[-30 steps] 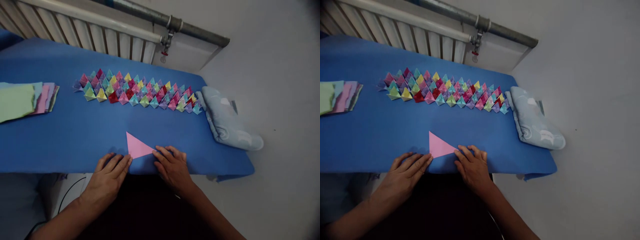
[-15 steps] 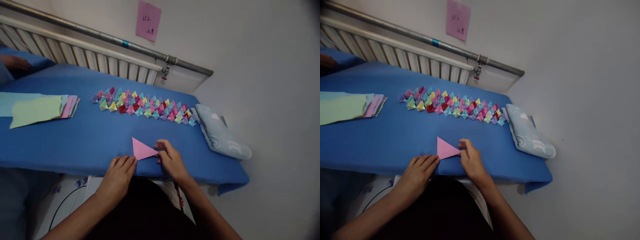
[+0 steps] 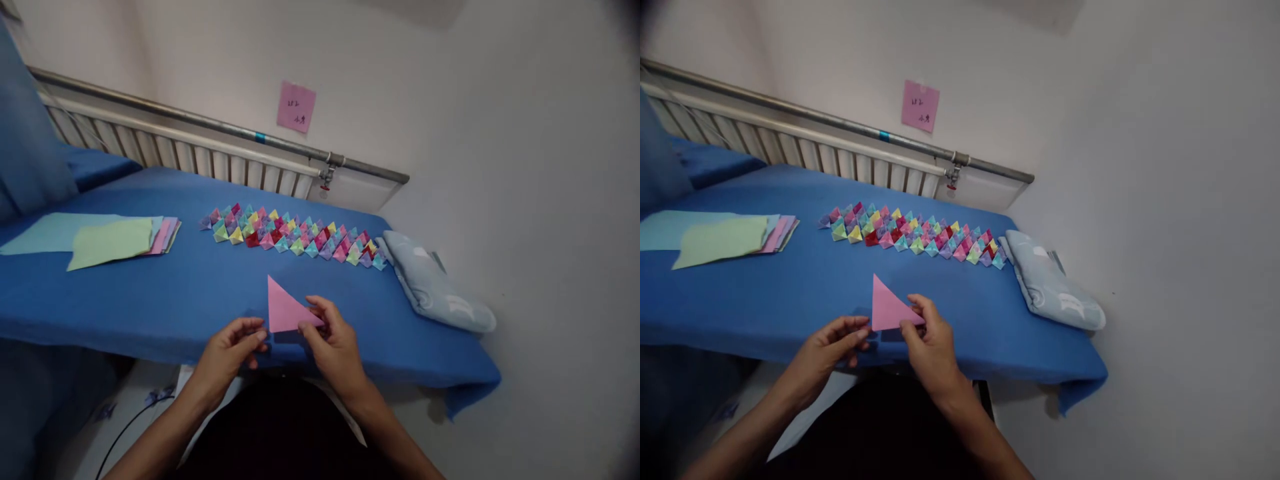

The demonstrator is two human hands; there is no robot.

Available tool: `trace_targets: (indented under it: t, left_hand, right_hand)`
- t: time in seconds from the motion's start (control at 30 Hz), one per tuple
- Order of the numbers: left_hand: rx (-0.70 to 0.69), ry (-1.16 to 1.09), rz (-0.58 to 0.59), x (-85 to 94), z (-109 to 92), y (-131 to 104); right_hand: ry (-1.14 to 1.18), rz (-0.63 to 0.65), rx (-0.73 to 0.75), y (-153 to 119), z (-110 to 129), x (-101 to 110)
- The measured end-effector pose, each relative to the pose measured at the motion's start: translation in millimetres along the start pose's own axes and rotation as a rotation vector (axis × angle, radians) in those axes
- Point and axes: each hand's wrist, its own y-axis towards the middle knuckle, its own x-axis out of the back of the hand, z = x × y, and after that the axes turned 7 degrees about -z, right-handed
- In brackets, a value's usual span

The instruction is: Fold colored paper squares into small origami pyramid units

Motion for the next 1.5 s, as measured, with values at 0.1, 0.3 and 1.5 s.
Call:
trace_targets:
  t: [0.1, 0.3, 1.5]
  left_hand:
    - [0.058, -0.096, 0.080, -8.9, -3.8, -4.6]
    - [0.026, -0.095, 0.068, -18.4, -2.1, -8.1]
    - [-0.101, 0.293, 0.516, 4.2, -14.8, -10.0]
  right_hand:
    - [-0.047, -0.018, 0.099, -8.2, 2.8, 3.7]
    - [-0.033, -0.041, 0.174, -15.3, 4.6, 10.0]
    - [0.155, 0.388, 0.061, -12.6, 27.3, 38.7]
